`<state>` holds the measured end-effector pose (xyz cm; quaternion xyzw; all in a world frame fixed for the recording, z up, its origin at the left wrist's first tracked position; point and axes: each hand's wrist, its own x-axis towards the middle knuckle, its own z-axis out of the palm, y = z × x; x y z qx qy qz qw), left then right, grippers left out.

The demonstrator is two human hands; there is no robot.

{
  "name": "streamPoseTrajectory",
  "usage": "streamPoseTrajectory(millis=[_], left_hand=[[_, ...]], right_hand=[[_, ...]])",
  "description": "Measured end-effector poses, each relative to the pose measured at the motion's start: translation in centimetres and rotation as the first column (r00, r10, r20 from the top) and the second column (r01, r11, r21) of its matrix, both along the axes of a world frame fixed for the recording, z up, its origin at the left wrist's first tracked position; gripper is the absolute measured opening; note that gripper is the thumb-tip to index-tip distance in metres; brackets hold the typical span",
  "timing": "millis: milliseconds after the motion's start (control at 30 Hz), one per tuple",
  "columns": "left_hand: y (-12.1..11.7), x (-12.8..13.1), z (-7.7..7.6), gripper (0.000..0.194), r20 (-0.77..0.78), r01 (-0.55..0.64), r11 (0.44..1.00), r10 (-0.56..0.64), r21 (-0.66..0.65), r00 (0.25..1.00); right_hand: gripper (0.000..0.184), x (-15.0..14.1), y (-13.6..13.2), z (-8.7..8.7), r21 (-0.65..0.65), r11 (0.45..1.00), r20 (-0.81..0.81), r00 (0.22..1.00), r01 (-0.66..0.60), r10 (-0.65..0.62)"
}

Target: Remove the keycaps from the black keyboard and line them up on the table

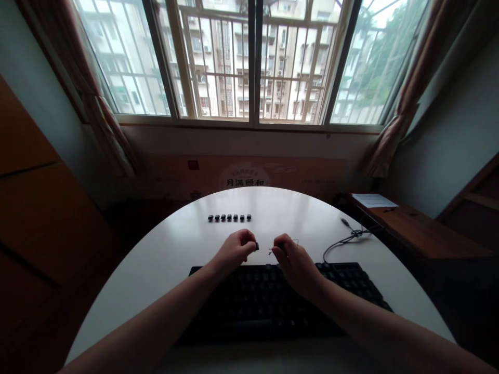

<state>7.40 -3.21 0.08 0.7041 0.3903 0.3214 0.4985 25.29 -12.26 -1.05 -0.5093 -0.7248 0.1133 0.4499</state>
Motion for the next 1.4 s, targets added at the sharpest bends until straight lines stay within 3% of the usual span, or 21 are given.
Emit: streamPoseTrajectory(millis=[167, 300, 400, 533, 633, 767, 867, 933, 1033, 1067, 1133, 1400], left_hand=[[-0.1, -0.3, -0.1, 0.025, -0.072, -0.011, 1.0, 0.013, 0.024, 0.997], [-0.4, -0.1, 0.3, 0.021, -0.126, -0.025, 0.997, 0.033, 0.07, 0.991], [-0.4, 0.2, 0.9, 0.017, -0.054, -0.063, 0.995, 0.059, -0.071, 0.997], [0.1, 0.0, 1.6, 0.012, 0.119, -0.091, 0.933, 0.14, -0.347, 0.983], [0.6, -0.6, 2.6, 0.017, 0.178, -0.06, 0.919, 0.139, -0.39, 0.974], [2.4, -0.8, 4.8, 0.033, 0.061, -0.03, 0.972, 0.046, -0.232, 0.997], [5.1, -0.3, 6.2, 0.035, -0.151, 0.013, 0.999, -0.006, 0.048, 0.989], [7.1, 0.2, 6.5, 0.03, -0.287, 0.053, 0.953, 0.037, 0.298, 0.957], [9.7, 1.3, 6.0, 0.024, -0.479, 0.18, 0.776, 0.174, 0.605, 0.861], [10.4, 1.6, 5.6, 0.022, -0.525, 0.235, 0.724, 0.202, 0.649, 0.827], [11.5, 2.3, 4.7, 0.017, -0.58, 0.312, 0.68, 0.203, 0.663, 0.789], [14.3, 3.7, 1.5, 0.016, -0.683, 0.458, 0.635, 0.153, 0.622, 0.714]], right_hand=[[0.02, 0.1, 0.5, 0.0, -0.054, 0.999, -0.098, 0.995, -0.006, 0.001], [0.025, 0.2, 1.0, -0.3, -0.102, 0.995, -0.238, 0.971, -0.01, -0.015], [0.027, 0.3, 1.3, -0.6, -0.116, 0.993, -0.261, 0.965, -0.015, -0.016], [0.026, 0.2, 1.4, -0.5, -0.103, 0.994, -0.276, 0.961, -0.03, 0.001], [0.025, 0.2, 1.3, -0.3, -0.109, 0.994, -0.278, 0.961, -0.032, 0.0], [0.025, 0.2, 1.1, 0.1, -0.124, 0.991, -0.284, 0.959, -0.039, 0.003], [0.024, 0.1, 1.1, 0.2, -0.123, 0.991, -0.286, 0.958, -0.046, 0.009], [0.024, 0.1, 1.1, 0.2, -0.124, 0.991, -0.286, 0.958, -0.049, 0.011], [0.023, 0.1, 1.1, 0.3, -0.132, 0.99, -0.287, 0.958, -0.046, 0.006], [0.023, 0.1, 1.0, 0.3, -0.134, 0.99, -0.29, 0.957, -0.047, 0.006], [0.022, 0.0, 1.0, 0.4, -0.135, 0.989, -0.298, 0.955, -0.054, 0.011], [0.02, 0.0, 0.9, 0.5, -0.147, 0.987, -0.27, 0.962, -0.07, 0.028]])
